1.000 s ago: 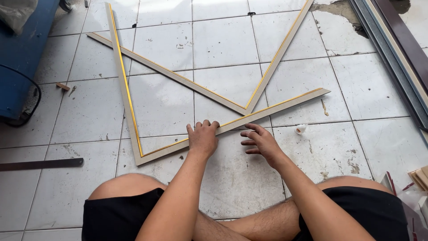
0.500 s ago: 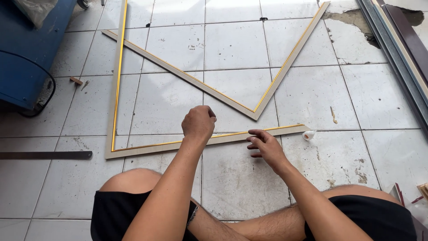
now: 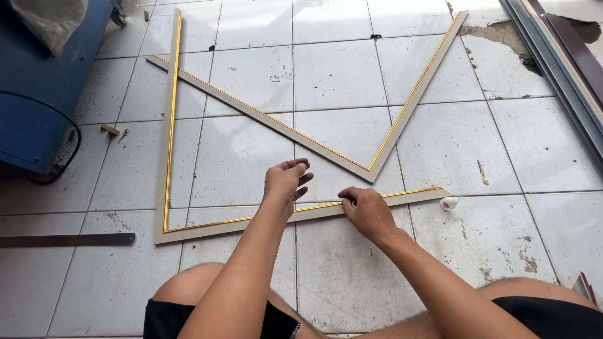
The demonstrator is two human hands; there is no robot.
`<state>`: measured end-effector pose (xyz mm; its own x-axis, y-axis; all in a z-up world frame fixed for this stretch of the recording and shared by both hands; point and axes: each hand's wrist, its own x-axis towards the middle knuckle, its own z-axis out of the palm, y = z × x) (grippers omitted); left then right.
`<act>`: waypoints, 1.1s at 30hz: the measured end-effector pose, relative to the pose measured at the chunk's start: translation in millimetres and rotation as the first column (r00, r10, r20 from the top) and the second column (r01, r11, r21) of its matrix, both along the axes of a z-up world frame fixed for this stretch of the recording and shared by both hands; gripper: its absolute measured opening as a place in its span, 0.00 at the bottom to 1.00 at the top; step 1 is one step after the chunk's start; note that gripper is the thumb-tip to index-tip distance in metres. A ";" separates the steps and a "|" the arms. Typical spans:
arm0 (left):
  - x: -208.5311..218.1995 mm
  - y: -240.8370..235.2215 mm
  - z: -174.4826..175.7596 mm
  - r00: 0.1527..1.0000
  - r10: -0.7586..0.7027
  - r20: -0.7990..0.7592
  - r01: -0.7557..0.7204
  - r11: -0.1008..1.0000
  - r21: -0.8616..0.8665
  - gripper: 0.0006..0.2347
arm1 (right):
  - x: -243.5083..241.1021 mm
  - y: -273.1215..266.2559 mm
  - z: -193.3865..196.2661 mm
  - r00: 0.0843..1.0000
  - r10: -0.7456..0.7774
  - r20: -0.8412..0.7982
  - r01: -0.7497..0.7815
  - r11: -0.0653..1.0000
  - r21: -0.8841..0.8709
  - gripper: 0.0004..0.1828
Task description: Assembling a picture frame by applying glue to the mitered corners and joining the segments together on the floor.
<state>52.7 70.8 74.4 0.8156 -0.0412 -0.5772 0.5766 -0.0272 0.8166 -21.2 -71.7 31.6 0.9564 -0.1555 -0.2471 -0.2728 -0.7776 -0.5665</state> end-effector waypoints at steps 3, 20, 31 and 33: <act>21.7 -4.5 -17.3 0.997 0.077 -0.023 -0.080 0.987 -0.140 0.13 | 39.3 10.3 -21.0 0.985 0.122 0.119 -0.089 0.964 -0.250 0.14; 40.2 6.9 -17.7 0.963 0.231 -0.139 -0.267 0.888 -0.374 0.29 | 117.4 -64.3 -32.1 0.999 -0.031 -0.018 0.026 0.967 -0.253 0.21; 41.5 14.4 -17.8 0.896 0.435 -0.092 -0.394 0.679 -0.619 0.39 | 45.9 -145.0 30.0 0.979 -0.003 -0.203 -0.046 0.971 -0.234 0.22; 47.2 17.5 -28.4 0.867 0.499 -0.022 -0.430 0.723 -0.541 0.25 | 38.2 -158.2 27.8 0.976 -0.020 -0.216 -0.038 0.965 -0.260 0.23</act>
